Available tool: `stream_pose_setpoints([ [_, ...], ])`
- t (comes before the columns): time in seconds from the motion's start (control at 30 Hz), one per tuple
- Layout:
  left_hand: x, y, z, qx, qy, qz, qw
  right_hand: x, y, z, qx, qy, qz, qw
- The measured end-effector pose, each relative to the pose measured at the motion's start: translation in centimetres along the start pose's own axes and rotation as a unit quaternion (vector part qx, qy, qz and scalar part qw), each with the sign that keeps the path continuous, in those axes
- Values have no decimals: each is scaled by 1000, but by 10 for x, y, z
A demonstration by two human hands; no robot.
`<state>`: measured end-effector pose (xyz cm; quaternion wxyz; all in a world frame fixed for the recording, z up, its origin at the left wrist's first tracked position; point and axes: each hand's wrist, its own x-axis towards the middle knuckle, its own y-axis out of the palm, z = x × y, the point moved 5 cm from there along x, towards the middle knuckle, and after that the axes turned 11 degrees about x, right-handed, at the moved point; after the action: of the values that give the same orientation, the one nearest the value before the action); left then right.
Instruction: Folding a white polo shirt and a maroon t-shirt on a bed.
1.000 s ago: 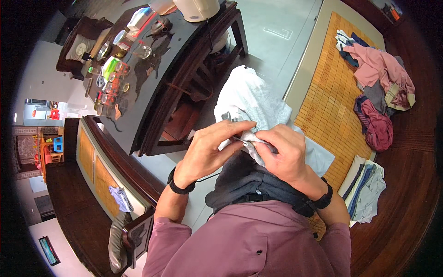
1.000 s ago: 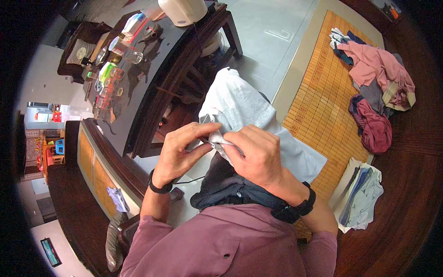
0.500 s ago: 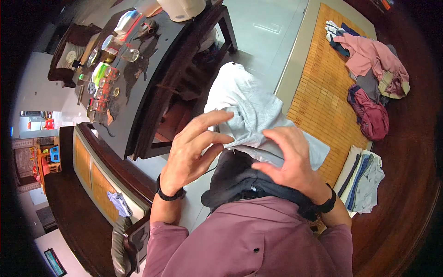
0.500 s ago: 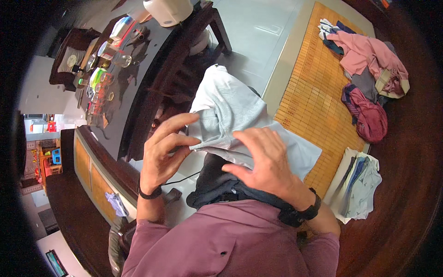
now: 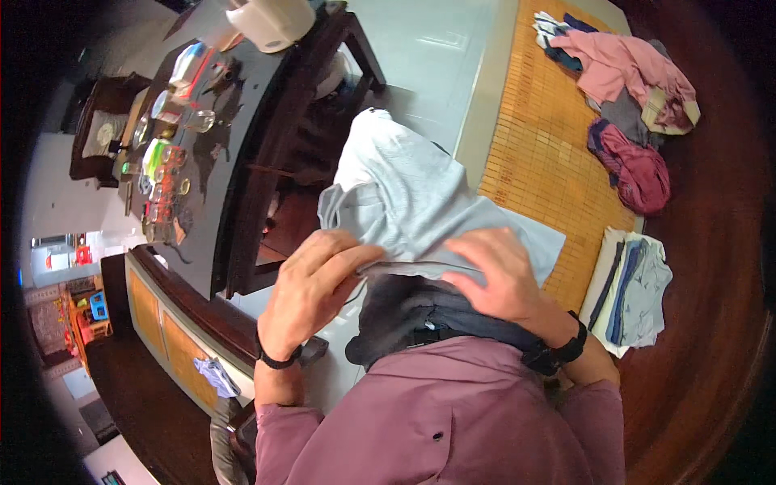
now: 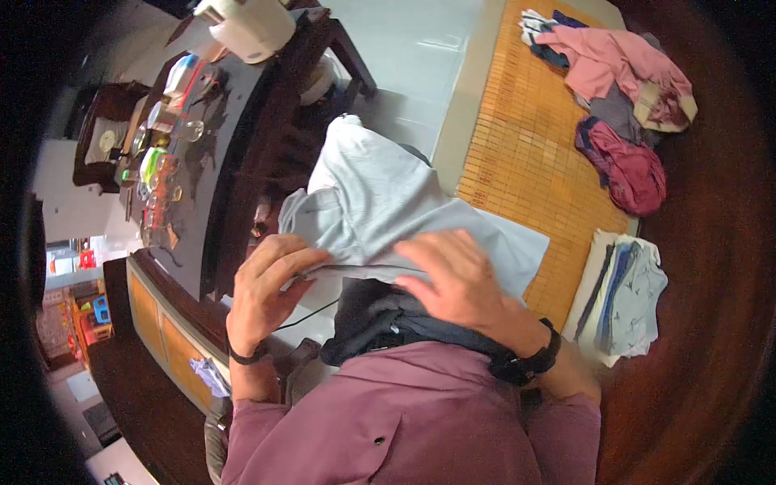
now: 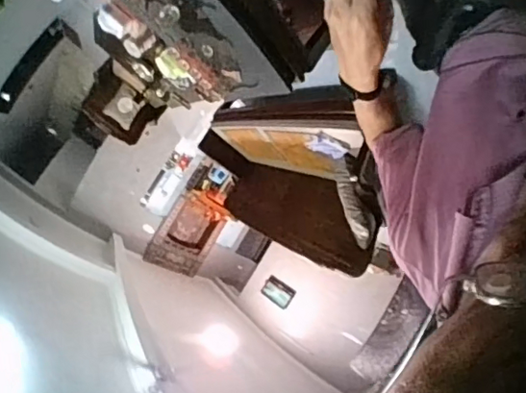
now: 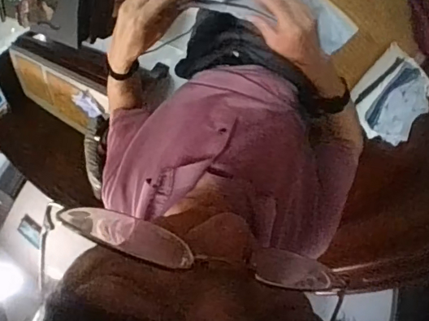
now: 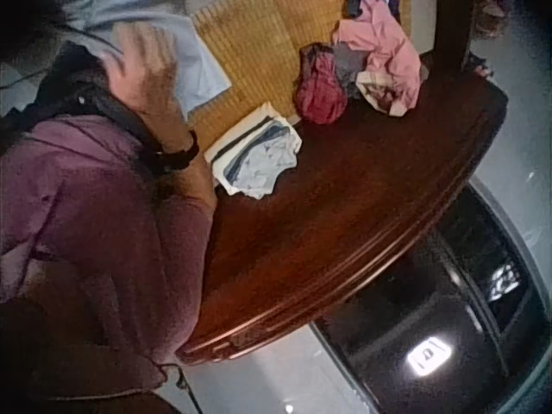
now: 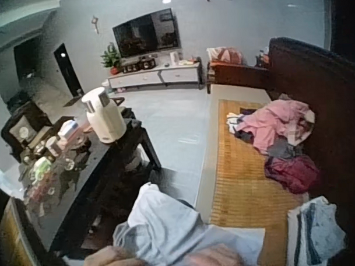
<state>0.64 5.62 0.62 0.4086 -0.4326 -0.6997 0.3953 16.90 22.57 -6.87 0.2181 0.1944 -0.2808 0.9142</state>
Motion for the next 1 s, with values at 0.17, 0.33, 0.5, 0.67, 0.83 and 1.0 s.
stream_pose_setpoints([
  [0.17, -7, 1, 9, -7, 28, 0, 1000, -66, -71, -57, -92, 161, -90, 979],
  [0.33, -11, 1, 11, -6, 10, 1, 1000, -143, -117, -87, -120, 314, -39, 941],
  [0.5, -12, 5, 11, -11, -18, 1, 1000, -213, -125, -104, -115, 420, 44, 899],
  [0.67, -10, 3, 8, -2, -3, 7, 1000, -239, -91, -110, -54, 432, 75, 897],
  [0.83, -9, 3, 7, -10, 1, 14, 1000, -256, -82, -130, -64, 414, -18, 908],
  [1.0, -9, 2, 8, -14, -17, 33, 999, -271, -94, -127, -15, 422, -178, 889],
])
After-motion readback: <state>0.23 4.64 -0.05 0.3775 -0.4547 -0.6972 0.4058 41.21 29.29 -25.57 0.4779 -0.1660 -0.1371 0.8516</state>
